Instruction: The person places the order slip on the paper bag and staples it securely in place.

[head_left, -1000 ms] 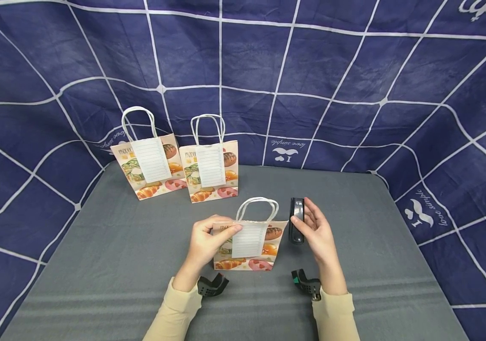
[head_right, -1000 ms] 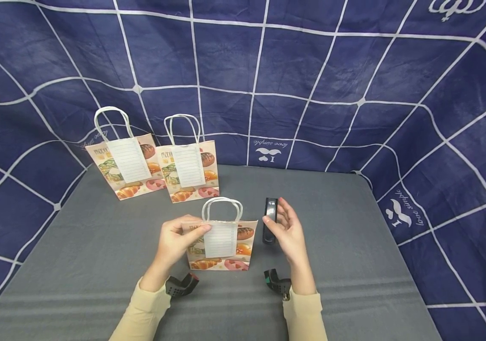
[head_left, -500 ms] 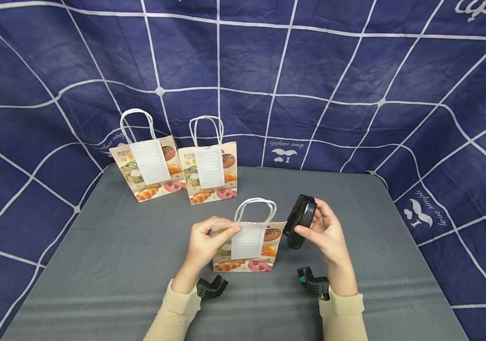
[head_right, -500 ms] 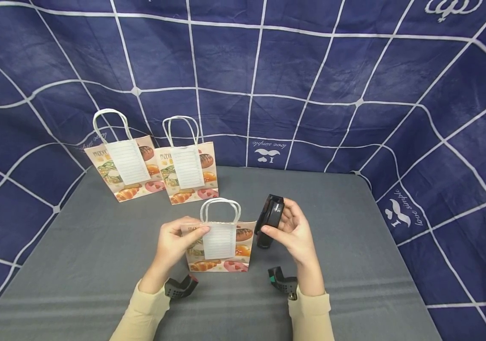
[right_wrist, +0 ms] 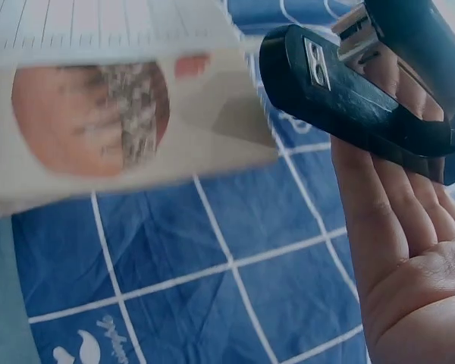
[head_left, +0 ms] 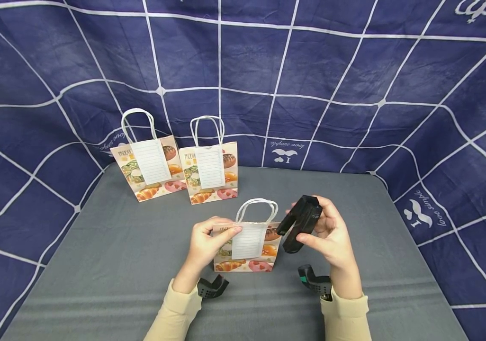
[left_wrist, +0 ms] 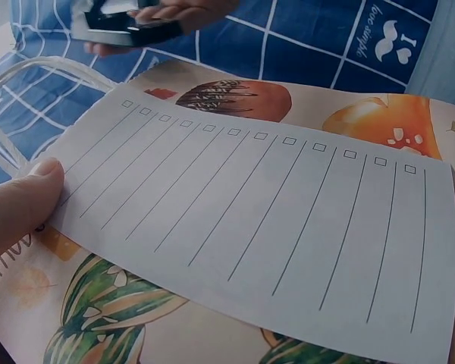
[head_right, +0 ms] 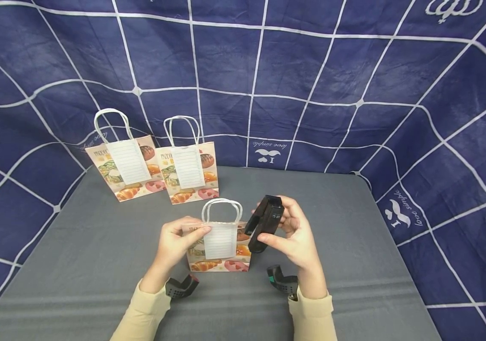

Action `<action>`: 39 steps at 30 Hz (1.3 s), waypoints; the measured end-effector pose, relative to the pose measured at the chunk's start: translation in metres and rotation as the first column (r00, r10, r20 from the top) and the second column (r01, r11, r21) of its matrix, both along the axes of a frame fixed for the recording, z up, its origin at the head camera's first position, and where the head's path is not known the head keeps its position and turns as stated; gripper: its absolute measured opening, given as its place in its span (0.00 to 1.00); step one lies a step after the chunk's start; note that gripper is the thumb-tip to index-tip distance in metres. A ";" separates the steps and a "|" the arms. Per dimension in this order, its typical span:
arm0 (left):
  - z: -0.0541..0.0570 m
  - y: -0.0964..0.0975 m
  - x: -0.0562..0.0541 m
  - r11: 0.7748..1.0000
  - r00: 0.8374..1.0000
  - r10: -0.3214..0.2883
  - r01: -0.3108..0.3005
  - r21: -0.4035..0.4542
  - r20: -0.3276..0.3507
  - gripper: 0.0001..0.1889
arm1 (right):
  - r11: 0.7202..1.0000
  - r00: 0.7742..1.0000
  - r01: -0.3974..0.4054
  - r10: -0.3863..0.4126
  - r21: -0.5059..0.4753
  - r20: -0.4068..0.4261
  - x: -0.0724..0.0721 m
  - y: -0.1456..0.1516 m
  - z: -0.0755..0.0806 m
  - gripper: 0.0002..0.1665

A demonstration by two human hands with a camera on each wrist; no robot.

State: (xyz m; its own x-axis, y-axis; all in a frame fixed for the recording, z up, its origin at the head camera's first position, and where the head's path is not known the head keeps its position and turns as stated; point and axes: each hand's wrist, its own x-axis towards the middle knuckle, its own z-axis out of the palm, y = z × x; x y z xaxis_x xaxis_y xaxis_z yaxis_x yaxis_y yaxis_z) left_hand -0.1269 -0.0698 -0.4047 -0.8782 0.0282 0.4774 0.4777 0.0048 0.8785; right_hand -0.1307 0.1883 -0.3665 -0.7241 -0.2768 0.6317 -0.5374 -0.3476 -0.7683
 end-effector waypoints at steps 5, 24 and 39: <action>0.001 0.000 0.001 1.000 1.000 0.011 -0.011 -0.006 -0.004 0.05 | 0.999 0.999 -0.011 0.013 0.053 -0.036 0.001 -0.012 0.004 0.37; 0.000 0.001 -0.001 1.000 1.000 0.007 -0.007 -0.007 -0.025 0.05 | 0.968 0.956 0.222 -0.191 0.121 -0.222 0.012 -0.035 0.014 0.42; -0.002 0.000 -0.003 0.999 0.993 -0.004 -0.002 -0.047 -0.121 0.06 | 0.816 0.907 0.391 -0.263 0.426 -0.329 0.008 -0.054 0.014 0.38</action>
State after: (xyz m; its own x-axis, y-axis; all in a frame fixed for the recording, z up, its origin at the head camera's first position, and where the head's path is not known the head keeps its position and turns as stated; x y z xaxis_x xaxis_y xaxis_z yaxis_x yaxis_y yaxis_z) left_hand -0.1298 -0.0700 -0.4065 -0.8139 0.0541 0.5784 0.5807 0.0443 0.8129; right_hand -0.1230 0.1341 -0.3529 -0.6665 -0.3605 0.6525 -0.7432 0.2533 -0.6192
